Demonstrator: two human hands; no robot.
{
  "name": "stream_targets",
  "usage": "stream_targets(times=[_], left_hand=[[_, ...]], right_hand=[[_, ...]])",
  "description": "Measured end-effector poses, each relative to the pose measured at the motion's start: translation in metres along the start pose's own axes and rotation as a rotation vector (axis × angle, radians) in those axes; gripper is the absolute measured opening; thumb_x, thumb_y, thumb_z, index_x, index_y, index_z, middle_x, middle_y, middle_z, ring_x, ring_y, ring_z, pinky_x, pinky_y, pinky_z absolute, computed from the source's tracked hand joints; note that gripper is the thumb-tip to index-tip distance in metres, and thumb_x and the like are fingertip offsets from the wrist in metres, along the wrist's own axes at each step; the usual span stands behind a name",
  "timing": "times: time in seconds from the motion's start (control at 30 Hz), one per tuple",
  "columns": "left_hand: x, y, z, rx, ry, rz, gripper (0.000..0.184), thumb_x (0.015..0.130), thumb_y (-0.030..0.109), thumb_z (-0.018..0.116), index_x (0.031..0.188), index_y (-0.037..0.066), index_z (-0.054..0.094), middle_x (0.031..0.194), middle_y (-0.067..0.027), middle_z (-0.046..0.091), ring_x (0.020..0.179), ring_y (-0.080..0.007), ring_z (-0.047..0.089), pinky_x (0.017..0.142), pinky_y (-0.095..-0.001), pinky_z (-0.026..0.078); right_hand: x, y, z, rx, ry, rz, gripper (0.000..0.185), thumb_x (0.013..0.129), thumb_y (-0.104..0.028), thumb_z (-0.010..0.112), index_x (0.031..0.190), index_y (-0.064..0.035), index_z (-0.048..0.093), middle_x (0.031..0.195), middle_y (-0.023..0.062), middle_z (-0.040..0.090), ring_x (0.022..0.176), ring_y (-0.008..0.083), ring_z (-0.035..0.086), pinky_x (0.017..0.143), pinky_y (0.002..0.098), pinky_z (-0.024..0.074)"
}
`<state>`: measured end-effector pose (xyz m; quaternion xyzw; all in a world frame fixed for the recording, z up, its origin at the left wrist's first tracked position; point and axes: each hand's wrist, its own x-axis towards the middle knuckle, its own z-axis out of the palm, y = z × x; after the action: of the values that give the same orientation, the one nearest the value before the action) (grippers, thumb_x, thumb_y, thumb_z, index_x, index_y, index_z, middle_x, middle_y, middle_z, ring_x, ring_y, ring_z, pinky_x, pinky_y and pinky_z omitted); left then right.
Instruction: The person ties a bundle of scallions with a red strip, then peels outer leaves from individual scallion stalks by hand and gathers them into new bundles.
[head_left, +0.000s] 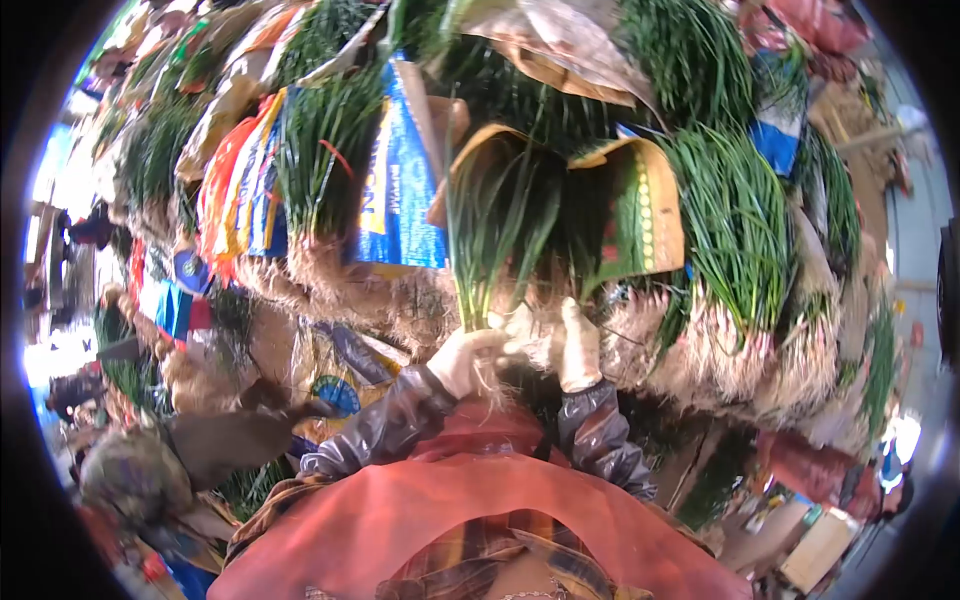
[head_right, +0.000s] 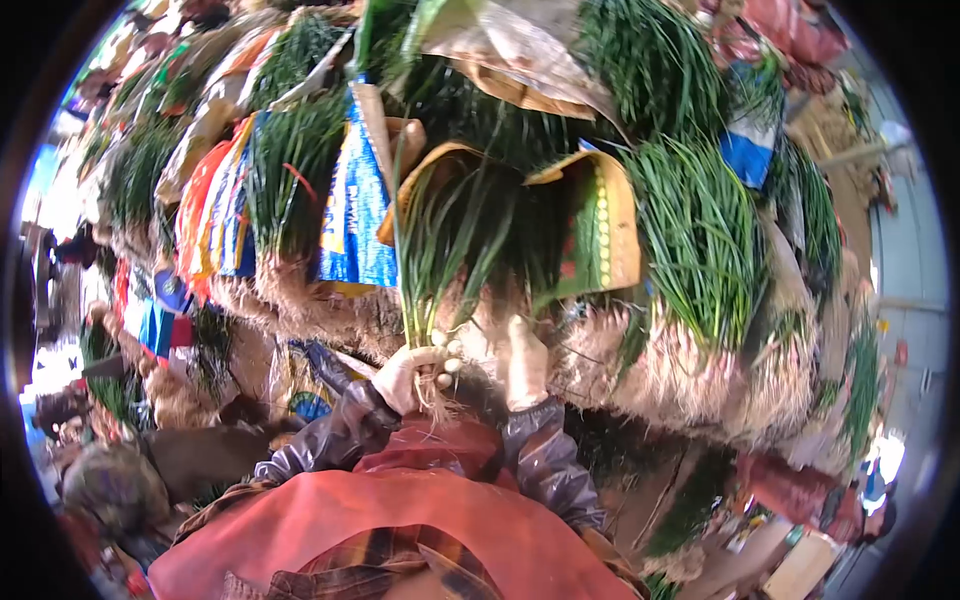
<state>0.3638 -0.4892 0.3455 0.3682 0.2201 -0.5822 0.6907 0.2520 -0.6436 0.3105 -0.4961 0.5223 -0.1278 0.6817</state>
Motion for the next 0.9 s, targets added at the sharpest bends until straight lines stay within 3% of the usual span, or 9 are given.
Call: stream_targets(times=[0.2,0.27,0.4,0.53,0.67,0.73,0.77,0.8,0.9], left_hand=[[-0.005,-0.006,0.005,0.073,0.037,-0.024,0.016,0.085,0.003,0.059,0.097,0.009,0.051,0.088,-0.0060,0.063,0.064,-0.0131,0.056,0.050,-0.0225,0.043],[-0.003,-0.006,0.002,-0.098,-0.088,-0.019,0.010,0.087,0.007,0.056,0.096,0.009,0.051,0.083,-0.0056,0.062,0.060,-0.0127,0.055,0.048,-0.0234,0.042],[-0.009,-0.006,0.005,0.103,0.132,-0.004,0.005,0.089,0.010,0.052,0.093,0.008,0.050,0.075,-0.0051,0.057,0.053,-0.0119,0.048,0.046,-0.0242,0.037],[-0.021,0.002,0.011,-0.192,0.024,-0.027,0.016,0.090,0.018,0.047,0.083,0.003,0.051,0.057,-0.0012,0.043,0.044,-0.0100,0.036,0.042,-0.0241,0.032],[-0.014,-0.002,-0.007,-0.370,-0.232,-0.038,0.019,0.090,0.019,0.048,0.082,0.002,0.051,0.055,-0.0002,0.041,0.043,-0.0087,0.035,0.043,-0.0222,0.031],[-0.017,0.004,-0.001,-0.258,-0.089,0.024,0.021,0.089,0.019,0.050,0.085,-0.001,0.057,0.059,-0.0018,0.050,0.044,-0.0114,0.040,0.043,-0.0249,0.033],[-0.017,0.006,0.007,-0.213,0.096,0.037,0.020,0.089,0.018,0.050,0.088,-0.001,0.057,0.060,-0.0014,0.050,0.044,-0.0114,0.040,0.043,-0.0249,0.034],[-0.020,0.007,0.016,-0.168,0.285,0.048,0.019,0.090,0.017,0.050,0.092,-0.001,0.057,0.060,-0.0010,0.050,0.044,-0.0114,0.041,0.043,-0.0249,0.034],[-0.020,0.008,0.000,-0.167,-0.008,-0.004,0.023,0.092,0.013,0.049,0.106,-0.003,0.056,0.063,-0.0015,0.052,0.045,-0.0103,0.042,0.042,-0.0234,0.033]], right_hand=[[0.010,-0.016,0.030,0.266,-0.584,0.357,0.028,0.091,-0.028,0.061,0.099,-0.0007,0.059,0.097,0.0068,0.062,0.069,0.0092,0.058,0.059,0.0253,0.0509],[0.011,-0.008,0.033,0.355,-0.662,0.338,0.024,0.091,-0.023,0.061,0.098,-0.0005,0.062,0.092,0.0091,0.064,0.063,0.0111,0.058,0.052,0.0253,0.0493],[0.008,-0.025,0.025,-1.042,-0.149,-0.468,0.025,0.088,-0.034,0.063,0.089,-0.0102,0.067,0.069,0.0058,0.066,0.056,0.0168,0.058,0.051,0.0312,0.0451],[0.056,0.013,-0.021,-0.493,0.217,-0.288,0.027,0.094,-0.026,0.055,0.100,-0.0027,0.067,0.076,0.0083,0.068,0.066,0.0155,0.063,0.063,0.0265,0.0502],[-0.001,-0.052,0.010,-0.301,-0.280,0.151,0.028,0.093,-0.029,0.058,0.102,-0.0039,0.065,0.079,0.0048,0.068,0.065,0.0151,0.061,0.063,0.0305,0.0511],[-0.007,-0.028,0.029,-0.243,-0.613,-0.211,0.030,0.091,-0.029,0.062,0.105,-0.0026,0.065,0.082,0.0067,0.069,0.072,0.0151,0.062,0.069,0.0292,0.0507],[-0.016,-0.031,0.033,-0.125,-0.711,-0.145,0.034,0.086,-0.030,0.067,0.104,-0.0013,0.067,0.087,0.0091,0.070,0.077,0.0160,0.063,0.075,0.0275,0.0497],[-0.014,-0.023,0.038,-0.276,-0.624,-0.252,0.033,0.085,-0.028,0.068,0.101,0.0008,0.066,0.087,0.0101,0.070,0.075,0.0170,0.063,0.071,0.0287,0.0510],[0.009,-0.010,0.030,-0.555,-0.070,-0.273,0.016,0.090,-0.016,0.058,0.087,-0.0029,0.066,0.069,0.0058,0.066,0.056,0.0118,0.058,0.055,0.0271,0.0485]])
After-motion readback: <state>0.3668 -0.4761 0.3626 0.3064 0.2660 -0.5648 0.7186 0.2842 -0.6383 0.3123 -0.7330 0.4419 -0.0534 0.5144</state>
